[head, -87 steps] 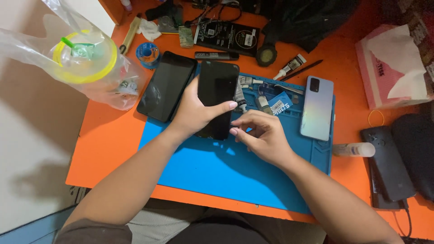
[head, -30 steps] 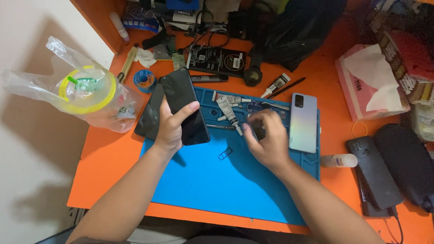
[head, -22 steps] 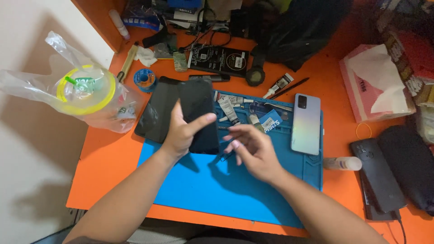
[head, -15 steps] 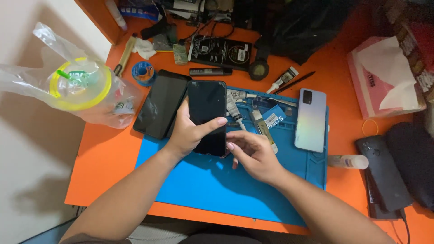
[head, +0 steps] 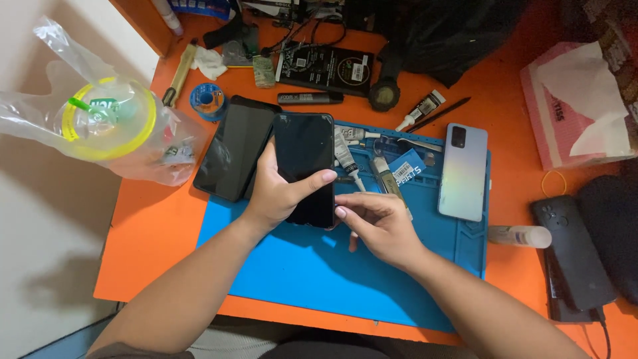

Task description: Disassembling a mobile phone to access internal components for repair.

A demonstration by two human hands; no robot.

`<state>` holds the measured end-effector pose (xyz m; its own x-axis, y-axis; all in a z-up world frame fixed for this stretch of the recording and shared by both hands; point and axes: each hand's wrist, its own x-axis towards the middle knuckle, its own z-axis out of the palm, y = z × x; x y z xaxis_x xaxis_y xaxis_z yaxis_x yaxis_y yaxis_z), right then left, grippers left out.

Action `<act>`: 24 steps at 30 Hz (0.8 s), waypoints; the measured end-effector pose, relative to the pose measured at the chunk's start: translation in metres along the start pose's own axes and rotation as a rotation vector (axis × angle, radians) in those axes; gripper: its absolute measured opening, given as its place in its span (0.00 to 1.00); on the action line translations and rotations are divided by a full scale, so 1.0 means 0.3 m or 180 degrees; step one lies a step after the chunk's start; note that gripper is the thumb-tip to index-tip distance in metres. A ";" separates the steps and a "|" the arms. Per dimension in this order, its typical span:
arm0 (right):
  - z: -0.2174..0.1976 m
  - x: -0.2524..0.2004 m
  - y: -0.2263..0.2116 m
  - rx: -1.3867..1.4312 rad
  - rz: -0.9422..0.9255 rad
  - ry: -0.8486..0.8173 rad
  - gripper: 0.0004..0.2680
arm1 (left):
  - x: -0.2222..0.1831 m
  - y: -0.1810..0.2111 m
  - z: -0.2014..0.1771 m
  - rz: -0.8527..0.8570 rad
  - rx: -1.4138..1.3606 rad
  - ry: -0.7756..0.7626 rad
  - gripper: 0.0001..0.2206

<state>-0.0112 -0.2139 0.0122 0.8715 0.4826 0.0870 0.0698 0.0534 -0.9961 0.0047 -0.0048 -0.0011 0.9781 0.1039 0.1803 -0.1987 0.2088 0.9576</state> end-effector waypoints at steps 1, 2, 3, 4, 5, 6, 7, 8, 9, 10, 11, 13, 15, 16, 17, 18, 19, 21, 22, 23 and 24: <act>0.003 0.000 -0.003 0.0000 0.0002 -0.0003 0.07 | -0.004 -0.005 0.003 -0.0001 -0.0001 0.0003 0.32; 0.007 0.000 -0.005 0.0019 0.0012 0.0021 0.07 | -0.007 -0.009 0.007 0.0025 0.0013 0.0018 0.33; 0.009 -0.001 -0.008 0.0039 0.0021 0.0045 0.06 | -0.011 -0.014 0.010 0.0051 0.0028 0.0034 0.33; 0.007 0.000 -0.008 0.0039 0.0022 0.0046 0.06 | -0.012 -0.016 0.010 0.0051 0.0027 0.0033 0.33; 0.005 0.000 -0.008 -0.0010 0.0011 0.0039 0.06 | -0.013 -0.017 0.010 -0.0005 0.0007 0.0039 0.33; 0.002 0.000 -0.007 -0.0060 0.0001 0.0033 0.06 | -0.015 -0.020 0.011 -0.0061 -0.0016 0.0044 0.33; 0.004 0.001 -0.014 -0.0061 0.0002 0.0034 0.06 | -0.015 -0.021 0.014 -0.0062 -0.0017 0.0044 0.33; 0.005 0.003 -0.020 -0.0157 -0.0061 0.0047 0.06 | -0.017 -0.023 0.017 0.0048 0.0041 0.0037 0.32; 0.008 0.004 -0.025 -0.0252 -0.0124 0.0060 0.06 | -0.019 -0.026 0.019 0.0158 0.0099 0.0030 0.31; 0.010 0.002 -0.024 -0.0251 -0.0109 0.0055 0.06 | -0.019 -0.029 0.018 0.0145 0.0095 0.0038 0.31; 0.014 0.001 -0.024 -0.0353 -0.0150 0.0105 0.05 | -0.020 -0.032 0.016 0.0154 0.0117 -0.0036 0.30; 0.018 -0.001 -0.017 -0.0452 -0.0170 0.0141 0.05 | -0.024 -0.042 0.015 0.0145 0.0135 -0.0093 0.29; 0.018 0.001 -0.007 -0.0612 -0.0246 0.0172 0.05 | -0.028 -0.053 0.019 0.0230 0.0164 -0.0069 0.29; 0.021 0.001 -0.008 -0.0614 -0.0246 0.0165 0.05 | -0.029 -0.054 0.018 0.0231 0.0162 -0.0062 0.29; 0.024 0.001 -0.009 -0.0656 -0.0251 0.0174 0.04 | -0.031 -0.054 0.019 0.0247 0.0185 -0.0067 0.29; 0.026 -0.001 -0.010 -0.0700 -0.0259 0.0185 0.04 | -0.033 -0.055 0.020 0.0265 0.0206 -0.0074 0.29; 0.027 -0.003 -0.007 -0.0704 -0.0259 0.0181 0.04 | -0.033 -0.046 0.025 0.0268 0.0202 -0.0070 0.29; 0.029 -0.005 -0.002 -0.0719 -0.0374 0.0245 0.03 | -0.030 -0.023 0.036 0.0255 0.0214 -0.0057 0.26; 0.028 -0.004 0.003 -0.0719 -0.0375 0.0245 0.03 | -0.030 -0.017 0.037 0.0256 0.0214 -0.0057 0.26; 0.026 -0.002 0.008 -0.0808 -0.0439 0.0247 0.02 | -0.030 -0.012 0.039 0.0244 0.0236 -0.0063 0.26; 0.023 0.001 0.013 -0.0897 -0.0507 0.0249 0.02 | -0.029 -0.006 0.042 0.0235 0.0260 -0.0071 0.25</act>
<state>-0.0139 -0.2074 0.0084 0.8728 0.4183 0.2516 0.3301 -0.1263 -0.9355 -0.0026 -0.0182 -0.0015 0.9623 0.0942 0.2550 -0.2653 0.1212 0.9565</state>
